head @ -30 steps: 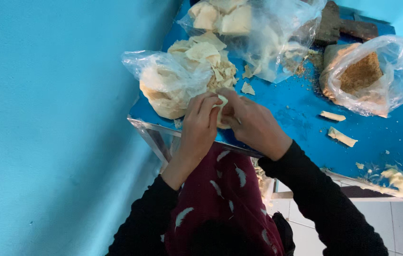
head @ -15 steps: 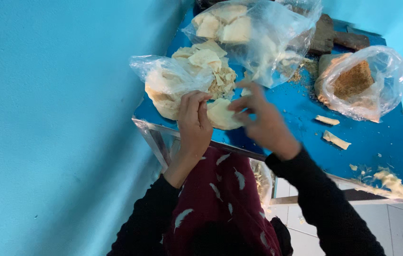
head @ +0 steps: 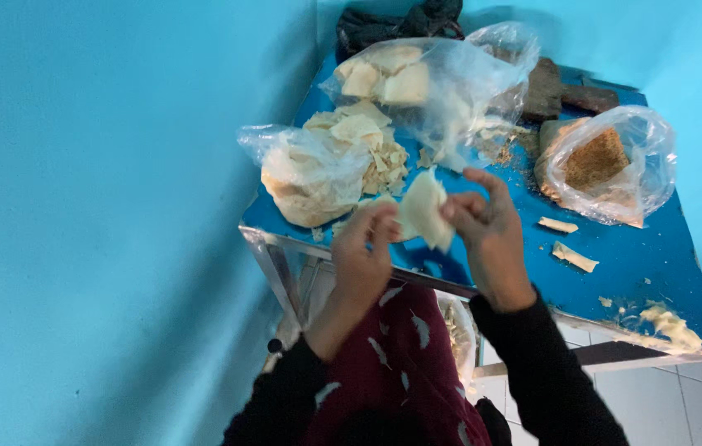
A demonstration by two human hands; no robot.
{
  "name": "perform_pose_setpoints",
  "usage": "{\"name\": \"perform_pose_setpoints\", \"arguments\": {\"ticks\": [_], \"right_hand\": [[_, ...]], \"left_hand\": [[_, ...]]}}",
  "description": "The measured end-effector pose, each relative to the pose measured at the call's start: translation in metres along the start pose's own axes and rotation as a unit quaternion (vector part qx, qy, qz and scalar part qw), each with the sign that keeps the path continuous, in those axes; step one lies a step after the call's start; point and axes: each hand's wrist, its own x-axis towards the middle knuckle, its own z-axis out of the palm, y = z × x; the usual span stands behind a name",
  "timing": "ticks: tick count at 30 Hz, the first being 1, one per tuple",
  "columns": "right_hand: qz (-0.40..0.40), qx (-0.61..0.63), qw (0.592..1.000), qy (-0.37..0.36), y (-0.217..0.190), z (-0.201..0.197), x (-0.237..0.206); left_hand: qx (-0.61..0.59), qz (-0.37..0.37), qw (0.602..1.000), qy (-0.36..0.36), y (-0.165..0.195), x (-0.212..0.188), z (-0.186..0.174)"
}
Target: The person sits at a blue table with plastic bags of pale sheet food and a bag of brown powder. They tear small pieces from the flat sheets by hand, roll each piece between their fingers into a tight cylinder, and set the finished rolls in a pile on the table, repeating this cycle throughout the episode.
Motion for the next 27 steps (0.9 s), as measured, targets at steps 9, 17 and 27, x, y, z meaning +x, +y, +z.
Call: {"name": "perform_pose_setpoints", "arguments": {"ticks": [9, 17, 27], "right_hand": [[-0.005, -0.116, 0.989, 0.097, -0.014, 0.005, -0.077], [-0.024, -0.109, 0.988, 0.109, 0.009, -0.021, -0.084], [0.063, 0.214, 0.952, 0.209, -0.004, -0.081, -0.063]], "left_hand": [[-0.211, -0.081, 0.972, -0.068, 0.016, -0.048, 0.04], [-0.25, -0.15, 0.954, -0.074, -0.003, -0.062, 0.057], [-0.106, -0.131, 0.986, 0.005, -0.018, -0.017, 0.035]]}}
